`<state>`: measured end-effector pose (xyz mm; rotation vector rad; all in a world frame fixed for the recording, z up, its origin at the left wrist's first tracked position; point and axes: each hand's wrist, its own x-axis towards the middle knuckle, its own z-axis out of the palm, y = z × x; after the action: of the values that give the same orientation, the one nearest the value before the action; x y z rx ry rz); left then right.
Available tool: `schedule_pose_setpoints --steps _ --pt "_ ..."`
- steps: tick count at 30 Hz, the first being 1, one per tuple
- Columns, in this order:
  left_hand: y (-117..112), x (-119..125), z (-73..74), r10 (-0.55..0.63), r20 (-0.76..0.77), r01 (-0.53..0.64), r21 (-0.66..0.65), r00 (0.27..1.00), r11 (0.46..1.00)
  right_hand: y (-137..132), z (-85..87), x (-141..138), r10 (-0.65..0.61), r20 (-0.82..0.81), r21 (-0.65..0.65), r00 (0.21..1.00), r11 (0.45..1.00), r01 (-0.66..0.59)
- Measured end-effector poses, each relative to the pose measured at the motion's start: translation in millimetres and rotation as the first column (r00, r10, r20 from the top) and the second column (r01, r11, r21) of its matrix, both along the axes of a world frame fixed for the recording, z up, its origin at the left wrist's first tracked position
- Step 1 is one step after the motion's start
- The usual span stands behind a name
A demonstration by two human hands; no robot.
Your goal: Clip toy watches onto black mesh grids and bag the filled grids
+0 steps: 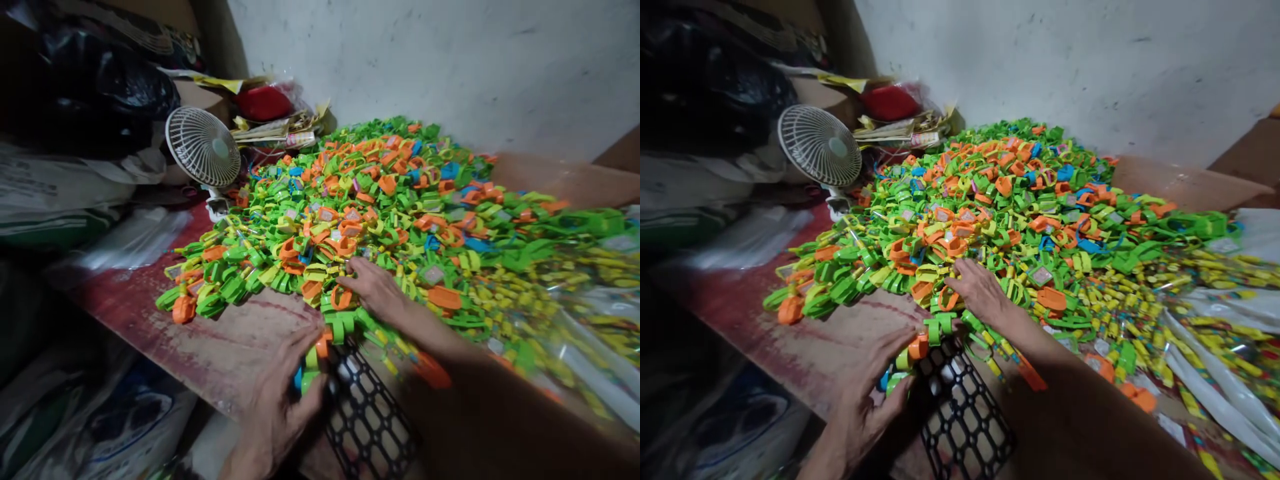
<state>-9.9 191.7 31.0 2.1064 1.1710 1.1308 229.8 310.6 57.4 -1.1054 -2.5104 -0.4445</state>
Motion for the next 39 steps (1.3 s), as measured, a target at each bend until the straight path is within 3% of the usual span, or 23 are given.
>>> schedule_pose_setpoints --steps 3,6,11,16,19,22,25,28,34,37,39 --pt "0 -1 -0.9 -0.012 -0.002 0.012 -0.012 1.0 1.0 21 -9.9 3 0.009 0.122 0.013 0.992 1.0 -0.011" --pt "0 -1 -0.6 -0.027 0.006 0.027 -0.041 1.0 0.999 23 -15.8 13 0.011 0.089 0.037 0.996 0.999 -0.014" --pt "1 -1 -0.1 -0.009 0.019 0.01 -0.048 1.0 0.999 1 -13.6 34 0.045 0.113 0.017 0.993 0.999 -0.047" --pt "1 1 -1.5 -0.011 0.041 0.013 -0.049 0.999 0.999 -22 0.2 44 -0.028 0.134 -0.028 0.991 0.999 0.032" --pt "-1 2 -1.5 -0.005 0.039 0.008 -0.077 0.999 0.997 -17 13.6 20 -0.113 0.054 -0.027 0.992 0.993 0.114" --pt "0 2 -0.5 -0.002 0.029 0.004 -0.071 1.0 0.997 2 19.1 -19 -0.182 0.154 -0.138 0.971 0.969 0.204" --pt "1 1 0.4 -0.013 0.039 0.015 -0.053 0.999 0.998 18 12.5 -47 -0.242 0.246 -0.197 0.938 0.936 0.293" --pt "2 0 0.7 -0.049 0.053 0.052 -0.058 0.997 0.997 22 1.6 -54 -0.249 0.267 -0.24 0.931 0.918 0.314" --pt "4 1 2.3 -0.036 0.047 0.039 -0.062 0.998 0.997 13 -3.3 -31 -0.198 0.273 -0.298 0.941 0.913 0.278" --pt "4 3 2.7 -0.034 0.045 0.036 -0.036 0.998 0.999 7 2.2 -10 -0.178 0.212 -0.283 0.961 0.93 0.234" --pt "4 3 2.0 -0.031 0.05 0.032 -0.018 0.998 0.999 -3 6.5 7 -0.181 0.078 -0.252 0.98 0.948 0.195"
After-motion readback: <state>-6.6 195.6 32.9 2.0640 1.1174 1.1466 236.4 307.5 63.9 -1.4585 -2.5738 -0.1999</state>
